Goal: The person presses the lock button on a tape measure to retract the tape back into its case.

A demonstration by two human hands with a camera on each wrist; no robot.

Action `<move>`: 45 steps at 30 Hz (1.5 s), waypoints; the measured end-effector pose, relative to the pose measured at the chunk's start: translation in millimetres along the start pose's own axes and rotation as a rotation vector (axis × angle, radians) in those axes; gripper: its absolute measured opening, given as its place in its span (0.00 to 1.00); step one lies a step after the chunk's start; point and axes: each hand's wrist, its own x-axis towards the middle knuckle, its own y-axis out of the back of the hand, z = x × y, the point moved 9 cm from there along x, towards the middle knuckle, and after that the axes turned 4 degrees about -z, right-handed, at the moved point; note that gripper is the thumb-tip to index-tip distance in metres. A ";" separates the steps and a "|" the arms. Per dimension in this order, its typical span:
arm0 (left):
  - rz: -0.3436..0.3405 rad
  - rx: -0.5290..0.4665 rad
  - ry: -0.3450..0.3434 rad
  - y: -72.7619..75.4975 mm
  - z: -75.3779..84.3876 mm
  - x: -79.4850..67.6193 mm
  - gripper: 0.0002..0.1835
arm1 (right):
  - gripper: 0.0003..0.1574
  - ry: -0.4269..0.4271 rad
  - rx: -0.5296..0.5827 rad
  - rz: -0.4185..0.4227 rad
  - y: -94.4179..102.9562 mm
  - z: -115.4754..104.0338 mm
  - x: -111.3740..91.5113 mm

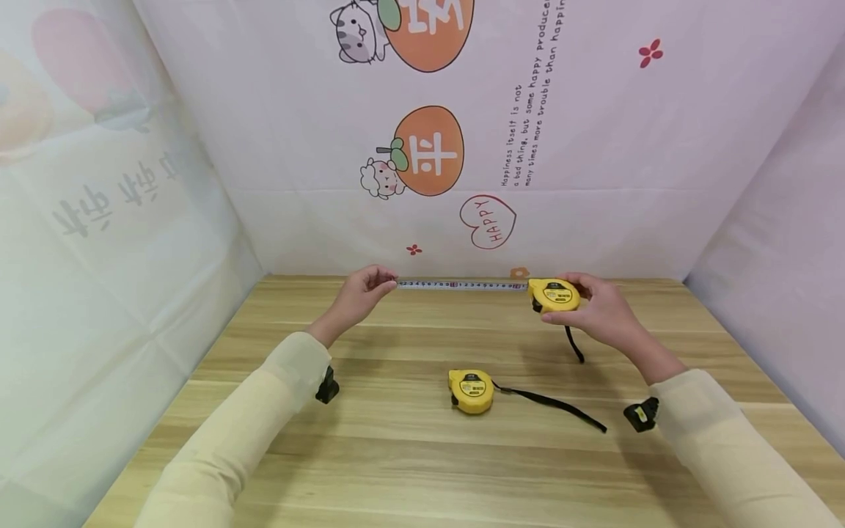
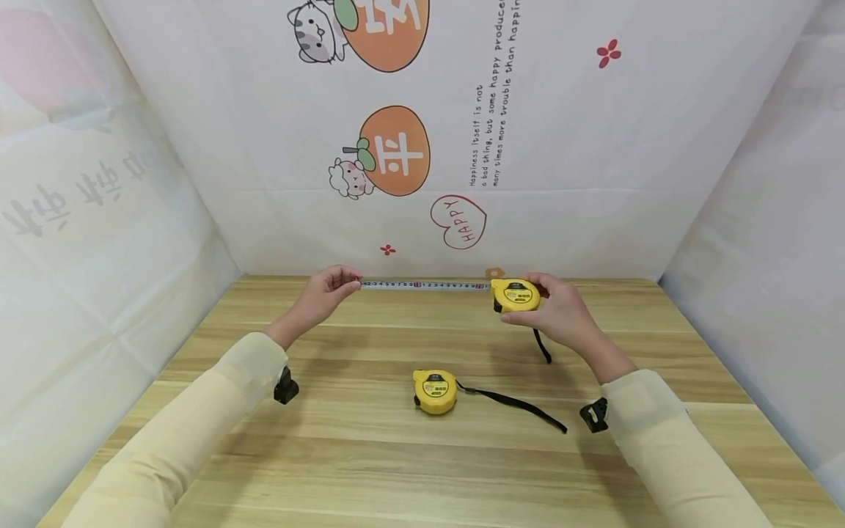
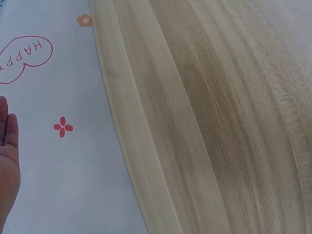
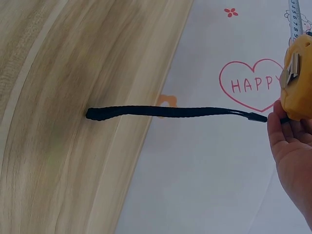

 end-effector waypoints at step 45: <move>-0.015 -0.001 -0.011 -9.9 6.1 3.4 0.11 | 0.57 0.022 0.016 -0.015 -10.4 -15.3 5.1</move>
